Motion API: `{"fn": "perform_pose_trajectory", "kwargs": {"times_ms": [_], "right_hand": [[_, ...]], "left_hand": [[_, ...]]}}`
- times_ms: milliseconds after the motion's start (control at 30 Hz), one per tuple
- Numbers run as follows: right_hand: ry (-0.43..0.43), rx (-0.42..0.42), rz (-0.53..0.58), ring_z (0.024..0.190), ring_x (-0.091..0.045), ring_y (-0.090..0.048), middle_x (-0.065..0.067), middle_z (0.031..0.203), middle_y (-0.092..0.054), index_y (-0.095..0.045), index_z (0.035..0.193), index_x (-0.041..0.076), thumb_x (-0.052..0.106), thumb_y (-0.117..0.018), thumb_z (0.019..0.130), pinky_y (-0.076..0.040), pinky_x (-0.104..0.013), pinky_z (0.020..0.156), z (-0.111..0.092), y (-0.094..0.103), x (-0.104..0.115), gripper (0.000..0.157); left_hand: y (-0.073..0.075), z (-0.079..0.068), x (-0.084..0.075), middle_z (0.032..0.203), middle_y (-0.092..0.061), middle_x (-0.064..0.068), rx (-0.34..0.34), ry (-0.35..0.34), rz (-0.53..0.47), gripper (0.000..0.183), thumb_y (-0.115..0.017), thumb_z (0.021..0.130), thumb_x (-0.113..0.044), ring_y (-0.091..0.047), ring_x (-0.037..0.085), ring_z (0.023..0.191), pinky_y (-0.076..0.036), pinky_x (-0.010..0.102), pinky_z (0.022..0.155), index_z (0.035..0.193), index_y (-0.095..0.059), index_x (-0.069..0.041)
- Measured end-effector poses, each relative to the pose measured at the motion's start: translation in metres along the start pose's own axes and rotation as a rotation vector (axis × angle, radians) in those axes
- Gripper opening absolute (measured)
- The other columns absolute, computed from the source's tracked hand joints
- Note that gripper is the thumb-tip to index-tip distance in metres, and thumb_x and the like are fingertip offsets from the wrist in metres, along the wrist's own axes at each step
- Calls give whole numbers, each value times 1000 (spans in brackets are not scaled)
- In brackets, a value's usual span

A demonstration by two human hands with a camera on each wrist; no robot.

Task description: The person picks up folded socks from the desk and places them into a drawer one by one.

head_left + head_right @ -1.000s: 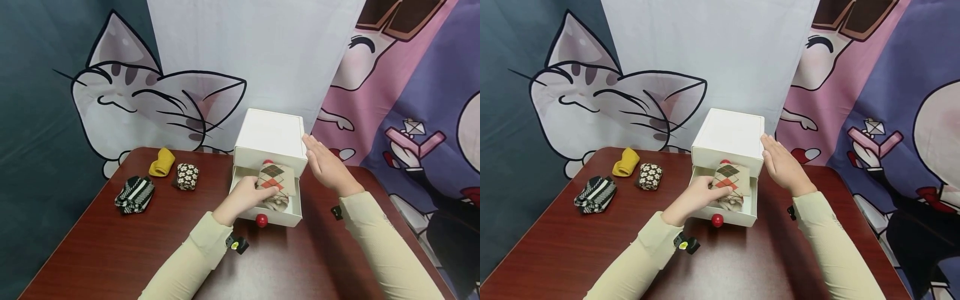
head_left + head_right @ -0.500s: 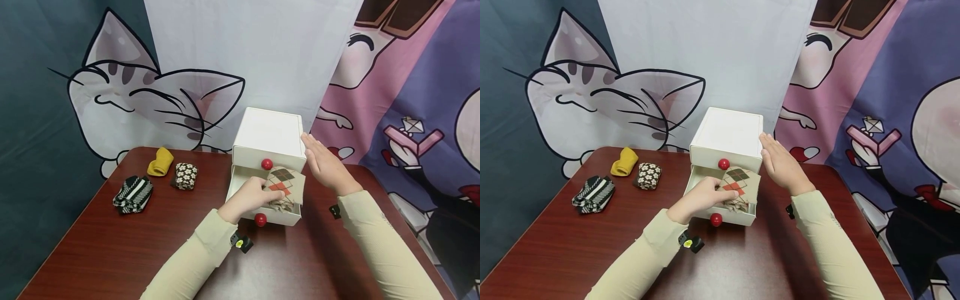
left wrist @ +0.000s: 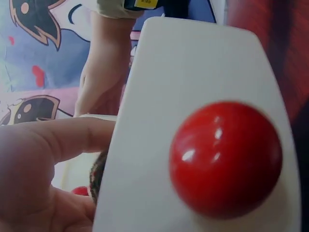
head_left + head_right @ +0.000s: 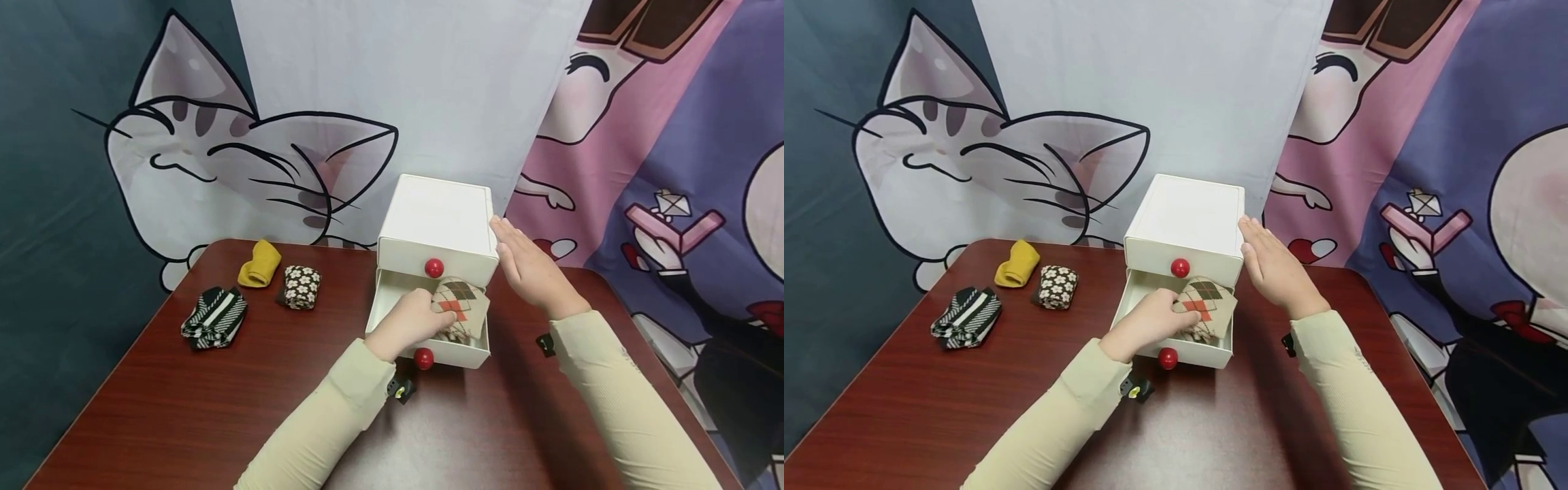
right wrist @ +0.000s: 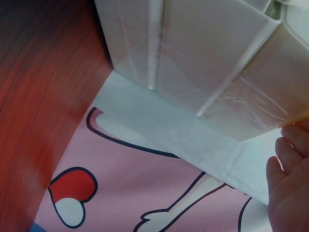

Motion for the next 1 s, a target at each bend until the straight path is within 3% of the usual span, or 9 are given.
{"fn": "perform_pose_trajectory", "kwargs": {"times_ms": [267, 433, 500, 600, 733, 867, 1000], "right_hand": [[11, 0, -3, 153, -33, -20, -19, 163, -29, -28, 157, -2, 25, -29, 112, -18, -47, 123, 1, 1, 0, 53], [7, 4, 5, 153, -32, -19, -18, 163, -28, -28, 157, -1, 26, -29, 112, -16, -44, 124, 1, 1, 0, 53], [4, 8, 3, 153, -32, -19, -18, 164, -28, -27, 158, -1, 26, -29, 112, -15, -43, 124, 1, 0, -1, 53], [5, 10, -2, 153, -33, -19, -18, 164, -28, -27, 158, -1, 26, -29, 112, -15, -44, 124, 1, 0, -1, 54], [10, 1, -6, 153, -33, -20, -18, 163, -28, -27, 158, -1, 26, -29, 112, -15, -43, 124, 1, 0, -2, 53], [12, -3, -5, 153, -33, -19, -19, 163, -28, -27, 157, -2, 25, -29, 112, -15, -42, 124, 0, 1, -1, 53], [10, -1, -2, 153, -33, -20, -19, 163, -28, -27, 157, -2, 26, -28, 112, -15, -42, 124, 0, 0, -1, 54]], "left_hand": [[-4, 3, -3, 90, -66, 14, 50, -18, 143, 25, -48, 101, -14, -54, 21, 74, -50, 36, 76, 96, -67, 1], [-7, 2, -5, 86, -64, 13, 87, -48, 200, 23, -47, 102, -9, -52, 21, 72, -49, 34, 75, 98, -67, 1], [-7, 1, -6, 81, -63, 11, 61, -49, 227, 21, -50, 100, -10, -53, 21, 68, -49, 34, 70, 92, -67, -1], [-6, -3, -7, 77, -61, 12, -34, -54, 289, 12, -58, 96, -11, -59, 25, 66, -51, 37, 65, 94, -62, 0], [-3, -10, -11, 86, -63, 14, -177, -119, 373, 24, -68, 89, -6, -65, 31, 76, -54, 40, 69, 111, -59, -1], [-1, -14, -14, 89, -62, 12, -207, -174, 409, 23, -70, 86, 1, -63, 31, 82, -52, 38, 71, 107, -66, -7], [-1, -14, -12, 90, -62, 10, -190, -179, 379, 18, -68, 87, 1, -62, 28, 86, -53, 37, 73, 103, -68, -8]]}}
Point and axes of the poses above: each hand's wrist, its own z-axis towards the middle knuckle, its own y-axis out of the back of the hand, x = y × z, the point moved 3 cm from there along z, towards the middle knuckle
